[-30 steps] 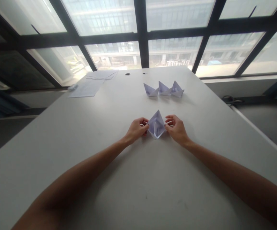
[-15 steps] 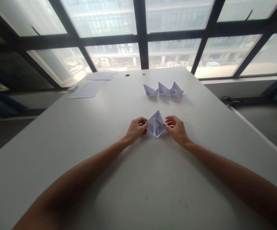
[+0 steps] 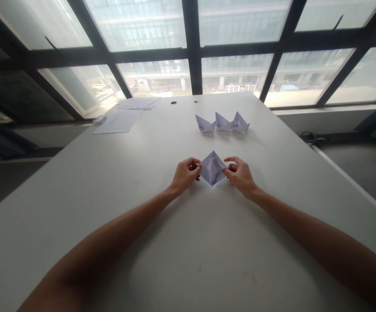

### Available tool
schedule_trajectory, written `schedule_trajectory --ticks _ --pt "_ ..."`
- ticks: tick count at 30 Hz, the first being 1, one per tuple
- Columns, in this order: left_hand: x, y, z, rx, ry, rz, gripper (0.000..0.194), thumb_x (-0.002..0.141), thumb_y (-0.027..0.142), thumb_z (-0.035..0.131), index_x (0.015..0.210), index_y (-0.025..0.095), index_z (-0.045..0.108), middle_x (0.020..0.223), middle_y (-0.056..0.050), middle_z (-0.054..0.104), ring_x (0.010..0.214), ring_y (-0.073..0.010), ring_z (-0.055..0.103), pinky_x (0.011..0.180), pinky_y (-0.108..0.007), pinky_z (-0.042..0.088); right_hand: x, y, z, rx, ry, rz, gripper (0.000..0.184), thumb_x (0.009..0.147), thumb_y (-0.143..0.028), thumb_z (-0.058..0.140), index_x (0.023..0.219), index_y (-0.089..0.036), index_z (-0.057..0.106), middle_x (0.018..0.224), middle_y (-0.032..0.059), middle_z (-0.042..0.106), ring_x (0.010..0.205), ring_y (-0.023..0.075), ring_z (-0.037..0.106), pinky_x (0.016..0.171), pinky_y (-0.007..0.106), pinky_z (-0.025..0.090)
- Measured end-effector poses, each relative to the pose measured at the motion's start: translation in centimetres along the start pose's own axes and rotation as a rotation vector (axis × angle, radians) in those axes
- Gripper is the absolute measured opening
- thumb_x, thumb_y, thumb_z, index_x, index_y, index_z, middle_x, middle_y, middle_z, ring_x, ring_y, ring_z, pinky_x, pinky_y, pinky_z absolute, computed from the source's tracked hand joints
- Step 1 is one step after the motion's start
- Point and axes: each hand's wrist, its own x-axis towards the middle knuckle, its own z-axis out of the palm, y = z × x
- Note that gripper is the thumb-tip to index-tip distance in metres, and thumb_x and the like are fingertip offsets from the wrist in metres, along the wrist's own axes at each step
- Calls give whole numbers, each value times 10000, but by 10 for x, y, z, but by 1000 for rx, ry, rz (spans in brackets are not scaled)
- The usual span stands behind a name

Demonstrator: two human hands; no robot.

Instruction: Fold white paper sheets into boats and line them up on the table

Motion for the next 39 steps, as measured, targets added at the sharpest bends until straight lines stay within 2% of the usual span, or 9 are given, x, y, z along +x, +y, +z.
schedule_trajectory --ticks 10,17,23,27,33,36,38,39 --pt "6 -2 -7 -25 -2 -23 196 757 308 706 862 151 654 630 32 568 518 -98 576 464 -205 486 1 0 1 46 -8 21 373 705 -269 667 1064 -187 613 579 -77 537 506 118 493 477 236 359" --pt "9 -3 -9 -48 -1 -87 255 732 346 736 862 134 678 720 -8 629 583 -105 590 513 -223 516 -1 -4 3 174 13 1 351 797 -426 638 1042 -178 596 652 -22 621 591 147 572 471 230 421" --pt "24 -4 -26 -78 50 -138 247 705 325 756 847 137 682 761 -24 654 597 -104 597 554 -232 516 1 -2 5 175 63 23 320 852 -465 530 948 -173 621 728 20 657 603 144 575 453 233 441" --pt "54 -9 -47 -99 120 -165 258 693 325 779 820 132 663 743 -30 660 591 -98 592 592 -240 522 4 2 5 153 28 23 308 854 -444 520 860 -166 654 734 34 664 604 138 575 471 234 446" --pt "133 -15 -80 -81 289 -220 240 736 264 811 835 120 647 720 -28 644 583 -89 577 656 -260 539 5 7 5 106 -4 17 245 820 -386 550 804 -174 673 723 35 679 593 138 568 486 244 447" --pt "170 -18 -89 -37 326 -272 279 844 293 755 1012 94 655 942 -96 681 768 -151 650 759 -322 565 5 8 5 115 -3 32 199 785 -342 569 830 -177 671 722 30 684 584 140 567 487 251 453" --pt "189 -22 -91 -1 309 -312 351 941 350 647 1215 135 604 1187 -109 634 994 -213 652 855 -406 566 4 8 5 122 -4 46 191 775 -324 570 854 -180 668 730 28 684 588 143 570 490 255 461" --pt "197 -25 -91 19 297 -331 372 954 357 627 1258 147 584 1243 -111 610 1050 -229 639 883 -430 559 4 8 5 122 -4 52 190 775 -320 570 860 -180 666 731 28 683 591 145 570 492 258 464"
